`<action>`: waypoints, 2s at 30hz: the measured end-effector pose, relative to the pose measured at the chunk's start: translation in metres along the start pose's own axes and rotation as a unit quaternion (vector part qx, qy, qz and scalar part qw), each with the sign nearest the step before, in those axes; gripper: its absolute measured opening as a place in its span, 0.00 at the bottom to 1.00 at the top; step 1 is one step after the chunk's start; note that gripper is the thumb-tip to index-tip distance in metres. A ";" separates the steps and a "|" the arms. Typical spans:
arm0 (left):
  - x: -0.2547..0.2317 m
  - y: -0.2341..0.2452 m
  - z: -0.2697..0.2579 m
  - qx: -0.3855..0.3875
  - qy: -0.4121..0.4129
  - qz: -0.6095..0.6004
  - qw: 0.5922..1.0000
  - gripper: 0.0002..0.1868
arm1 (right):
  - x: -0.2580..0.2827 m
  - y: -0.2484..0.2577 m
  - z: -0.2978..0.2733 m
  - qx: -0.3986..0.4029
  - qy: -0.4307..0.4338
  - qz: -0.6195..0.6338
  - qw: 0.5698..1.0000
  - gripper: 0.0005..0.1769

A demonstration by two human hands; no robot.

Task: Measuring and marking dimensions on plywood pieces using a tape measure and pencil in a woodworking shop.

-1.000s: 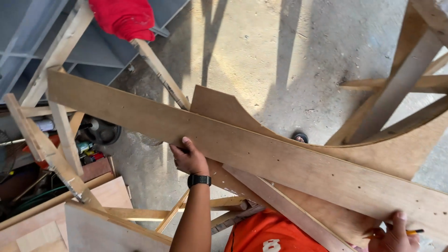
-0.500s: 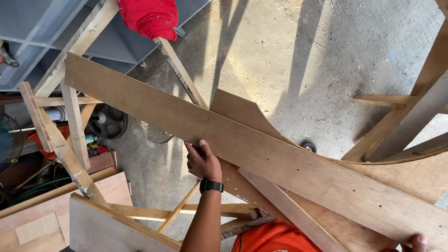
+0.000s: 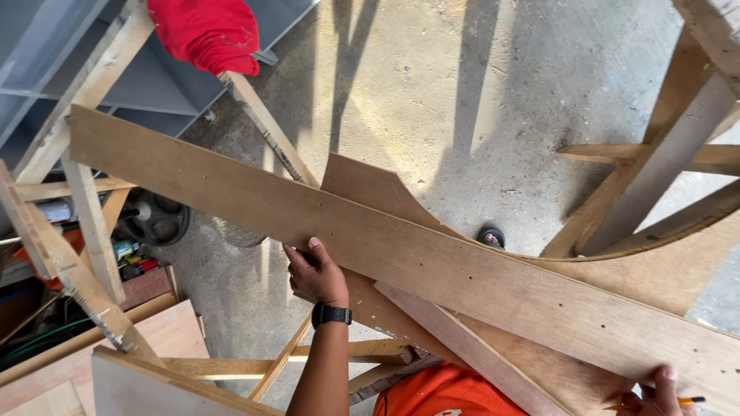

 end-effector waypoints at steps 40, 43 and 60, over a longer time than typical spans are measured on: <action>-0.006 0.000 0.002 0.012 -0.015 0.001 1.000 0.40 | -0.037 0.009 0.035 -0.005 -0.023 0.024 0.999 0.15; -0.006 0.001 0.002 0.004 -0.020 -0.004 1.000 0.40 | -0.032 0.008 0.031 0.003 -0.015 0.030 0.999 0.17; -0.035 0.023 -0.005 0.013 -0.032 0.023 0.999 0.36 | 0.004 -0.007 -0.012 0.023 -0.088 0.058 0.994 0.29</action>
Point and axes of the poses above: each hand's wrist, its own z-axis towards the middle knuckle, its own y-axis out of the back of the hand, x = y × z, the point moved 10 cm from there along z, towards the middle knuckle
